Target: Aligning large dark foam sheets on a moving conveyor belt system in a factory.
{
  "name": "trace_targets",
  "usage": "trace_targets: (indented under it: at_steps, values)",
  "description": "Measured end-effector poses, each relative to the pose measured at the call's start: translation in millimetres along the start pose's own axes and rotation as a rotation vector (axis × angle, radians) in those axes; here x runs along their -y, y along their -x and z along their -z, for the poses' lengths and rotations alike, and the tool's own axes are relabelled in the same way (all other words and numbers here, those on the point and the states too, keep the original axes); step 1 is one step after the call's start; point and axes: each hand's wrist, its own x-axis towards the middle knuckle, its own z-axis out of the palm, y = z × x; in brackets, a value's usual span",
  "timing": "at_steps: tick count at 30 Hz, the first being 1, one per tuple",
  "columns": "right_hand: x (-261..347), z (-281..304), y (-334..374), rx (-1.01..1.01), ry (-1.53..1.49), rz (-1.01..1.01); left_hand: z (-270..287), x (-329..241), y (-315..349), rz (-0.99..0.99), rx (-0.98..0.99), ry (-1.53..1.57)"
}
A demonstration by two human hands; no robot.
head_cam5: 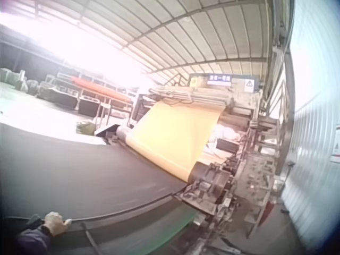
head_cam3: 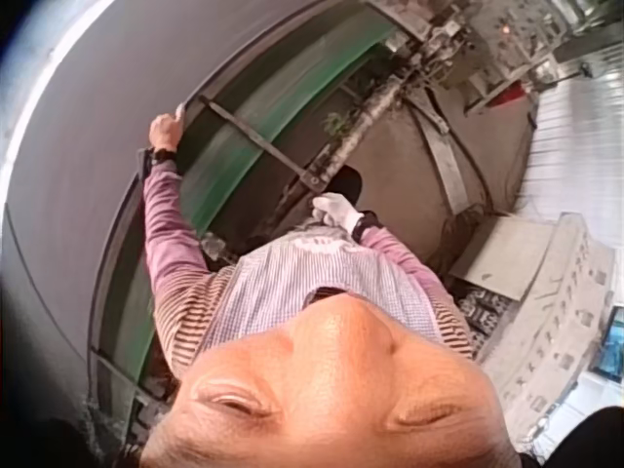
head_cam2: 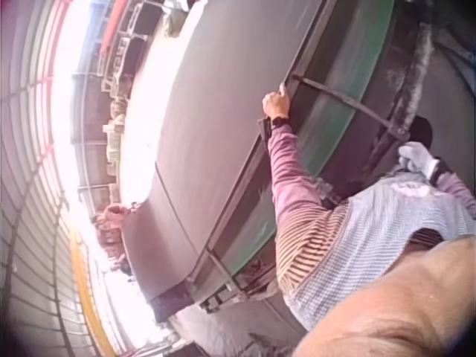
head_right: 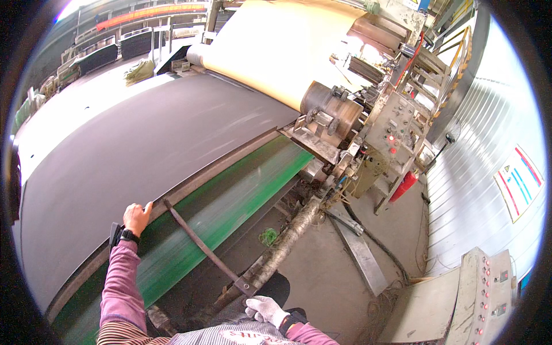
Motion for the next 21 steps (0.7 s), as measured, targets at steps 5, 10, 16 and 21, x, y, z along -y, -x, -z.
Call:
trace_targets:
  at_steps: [5, 10, 16, 21]
  values:
    - [-2.6, -0.2, 0.0, 0.006, -0.005, 0.022, 5.1, 12.3, -4.9, -0.136, 0.198, 0.651]
    - [-4.8, 1.2, 2.5, 0.004, -0.053, 0.026, 43.3, 137.2, 59.7, 0.141, 0.025, 0.358]
    - [3.9, -0.6, 5.9, 0.043, -0.060, 0.023, 73.8, 208.9, 109.4, 0.243, 0.095, 0.091]
    - [4.8, -5.4, 5.3, -0.034, -0.067, -0.011, 56.8, 127.2, 81.1, 0.171, 0.016, 0.079]
